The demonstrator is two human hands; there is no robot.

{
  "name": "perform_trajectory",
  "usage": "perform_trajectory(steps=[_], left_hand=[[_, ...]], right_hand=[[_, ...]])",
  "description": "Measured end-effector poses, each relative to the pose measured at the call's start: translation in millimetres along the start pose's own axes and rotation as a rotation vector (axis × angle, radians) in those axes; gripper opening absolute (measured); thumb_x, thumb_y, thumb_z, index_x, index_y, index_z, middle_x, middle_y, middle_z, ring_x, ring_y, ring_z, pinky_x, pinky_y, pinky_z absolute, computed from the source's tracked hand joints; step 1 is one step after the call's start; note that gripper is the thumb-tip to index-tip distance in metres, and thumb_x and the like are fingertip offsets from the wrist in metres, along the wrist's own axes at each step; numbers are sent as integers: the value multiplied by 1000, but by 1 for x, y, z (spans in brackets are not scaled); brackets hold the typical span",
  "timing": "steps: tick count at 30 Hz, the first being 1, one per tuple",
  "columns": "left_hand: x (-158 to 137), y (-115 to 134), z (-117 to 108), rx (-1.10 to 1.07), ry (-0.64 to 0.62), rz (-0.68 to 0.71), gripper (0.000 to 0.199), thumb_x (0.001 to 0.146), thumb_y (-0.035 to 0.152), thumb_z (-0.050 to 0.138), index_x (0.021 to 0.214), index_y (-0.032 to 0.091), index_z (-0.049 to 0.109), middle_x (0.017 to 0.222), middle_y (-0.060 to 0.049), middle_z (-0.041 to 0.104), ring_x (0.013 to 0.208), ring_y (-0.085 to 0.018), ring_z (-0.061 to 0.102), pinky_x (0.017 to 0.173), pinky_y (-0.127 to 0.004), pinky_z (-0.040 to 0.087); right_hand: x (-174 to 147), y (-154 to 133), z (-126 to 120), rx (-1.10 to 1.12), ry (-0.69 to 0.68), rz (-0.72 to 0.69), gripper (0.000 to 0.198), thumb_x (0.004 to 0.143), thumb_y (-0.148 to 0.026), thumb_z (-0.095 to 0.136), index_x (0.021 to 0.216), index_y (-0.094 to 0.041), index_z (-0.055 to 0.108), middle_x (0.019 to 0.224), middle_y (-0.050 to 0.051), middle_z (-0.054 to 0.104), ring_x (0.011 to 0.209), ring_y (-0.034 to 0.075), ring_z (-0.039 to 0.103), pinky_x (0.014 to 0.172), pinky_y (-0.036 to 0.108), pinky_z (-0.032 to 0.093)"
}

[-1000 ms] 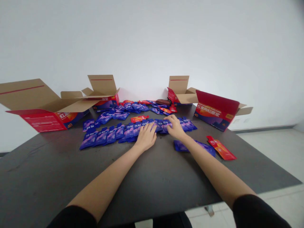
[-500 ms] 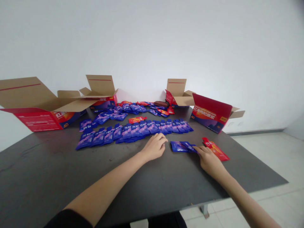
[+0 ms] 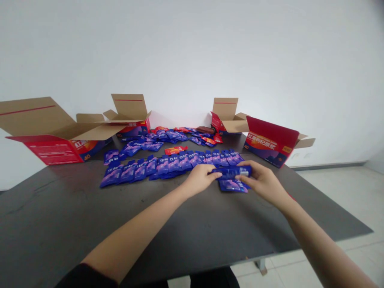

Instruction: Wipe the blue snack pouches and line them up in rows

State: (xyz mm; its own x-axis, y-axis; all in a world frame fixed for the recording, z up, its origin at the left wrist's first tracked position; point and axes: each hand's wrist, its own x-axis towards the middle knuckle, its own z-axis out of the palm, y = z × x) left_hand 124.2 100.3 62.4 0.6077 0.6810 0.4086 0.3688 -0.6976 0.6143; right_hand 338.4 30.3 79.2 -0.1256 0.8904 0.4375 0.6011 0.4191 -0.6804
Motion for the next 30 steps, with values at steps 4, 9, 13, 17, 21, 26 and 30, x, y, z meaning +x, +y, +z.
perform_trajectory(steps=[4, 9, 13, 17, 21, 26, 30], left_hand=[[11, -21, -13, 89, 41, -58, 41, 94, 43, 35, 84, 18, 66, 79, -2, 67, 78, -19, 63, 71, -26, 48], [5, -62, -14, 339, 136, -164, 42, 94, 32, 37, 132, 15, 44, 140, -16, 45, 130, -29, 40, 106, -45, 30], [-7, -90, -2, 512, 77, -199, 57, 89, 28, 47, 142, 14, 32, 153, -20, 21, 138, -35, 25, 108, -53, 23], [-13, -102, 6, 645, 24, -185, 57, 89, 30, 47, 143, 23, 33, 154, -14, 22, 138, -36, 25, 109, -54, 20], [-13, -104, 11, 732, -2, -178, 50, 91, 34, 44, 140, 24, 40, 149, -11, 35, 136, -35, 30, 110, -53, 21], [-13, -102, 22, 784, 28, -207, 52, 90, 31, 44, 140, 15, 40, 146, -18, 37, 135, -40, 30, 108, -55, 23], [-13, -97, 23, 782, 54, -194, 52, 89, 27, 44, 139, 14, 40, 145, -19, 37, 134, -39, 31, 108, -55, 23]], right_hand=[[30, 14, 9, 269, 120, 17, 25, 82, -36, 62, 96, -17, 67, 89, 6, 73, 80, 22, 68, 75, 36, 55], [71, 42, 33, 37, 463, -22, 28, 83, -32, 58, 101, -16, 72, 95, 7, 74, 85, 25, 68, 82, 38, 53], [97, 68, 68, -184, 386, -109, 35, 85, -20, 49, 112, -18, 69, 102, 6, 73, 91, 24, 69, 85, 36, 53], [110, 88, 100, -313, 145, -227, 56, 78, -2, 39, 125, -22, 62, 125, 4, 63, 116, 19, 58, 101, 35, 45], [112, 98, 117, -339, -6, -231, 64, 70, 3, 40, 124, -22, 62, 121, 4, 65, 118, 19, 57, 106, 35, 41], [105, 102, 128, -345, -96, -203, 62, 68, 2, 42, 122, -20, 64, 114, 7, 68, 109, 21, 62, 101, 34, 45], [108, 93, 125, -357, -81, -196, 62, 66, 2, 42, 121, -18, 63, 118, 9, 64, 114, 22, 57, 103, 35, 42]])
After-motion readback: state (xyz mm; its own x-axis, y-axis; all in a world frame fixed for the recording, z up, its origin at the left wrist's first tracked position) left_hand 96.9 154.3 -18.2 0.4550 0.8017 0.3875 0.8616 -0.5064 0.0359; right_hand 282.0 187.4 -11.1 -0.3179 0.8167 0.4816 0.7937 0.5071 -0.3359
